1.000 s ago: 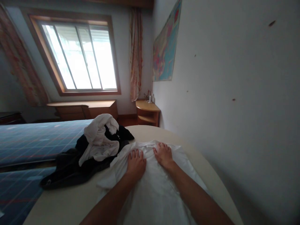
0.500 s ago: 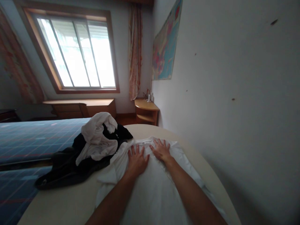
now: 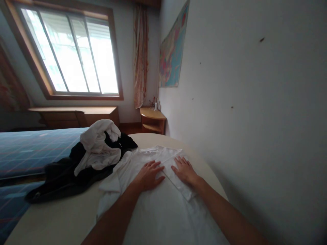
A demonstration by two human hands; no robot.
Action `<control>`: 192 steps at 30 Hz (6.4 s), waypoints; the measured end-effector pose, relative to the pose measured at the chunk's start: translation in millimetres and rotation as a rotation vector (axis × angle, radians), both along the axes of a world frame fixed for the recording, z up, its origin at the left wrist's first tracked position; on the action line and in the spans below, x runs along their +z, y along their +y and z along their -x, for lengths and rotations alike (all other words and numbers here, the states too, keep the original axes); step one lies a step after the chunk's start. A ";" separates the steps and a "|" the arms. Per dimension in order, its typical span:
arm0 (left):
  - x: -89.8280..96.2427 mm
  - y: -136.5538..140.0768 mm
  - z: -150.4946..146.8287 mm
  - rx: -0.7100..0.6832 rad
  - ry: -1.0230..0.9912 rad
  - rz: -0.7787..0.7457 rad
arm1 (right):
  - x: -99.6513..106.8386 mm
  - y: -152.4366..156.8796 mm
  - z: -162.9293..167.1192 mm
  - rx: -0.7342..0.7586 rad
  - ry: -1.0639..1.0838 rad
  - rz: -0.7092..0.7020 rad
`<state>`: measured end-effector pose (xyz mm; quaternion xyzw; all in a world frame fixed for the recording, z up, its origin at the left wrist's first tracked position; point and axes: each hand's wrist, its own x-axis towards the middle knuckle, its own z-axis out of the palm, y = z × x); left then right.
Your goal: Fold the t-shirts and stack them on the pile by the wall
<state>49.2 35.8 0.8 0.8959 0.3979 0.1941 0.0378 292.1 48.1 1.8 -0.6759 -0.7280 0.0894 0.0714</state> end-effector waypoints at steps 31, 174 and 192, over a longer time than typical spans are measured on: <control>-2.2 -5.5 -6.6 0.015 -0.048 0.129 | 19.5 7.5 -44.7 -0.296 -0.076 -0.082; 26.0 67.4 4.7 0.571 -0.164 0.330 | 47.7 -135.8 82.8 0.389 0.107 -0.019; 4.6 102.1 -20.4 0.620 -0.614 0.683 | 51.6 -147.1 66.1 0.358 0.224 -0.189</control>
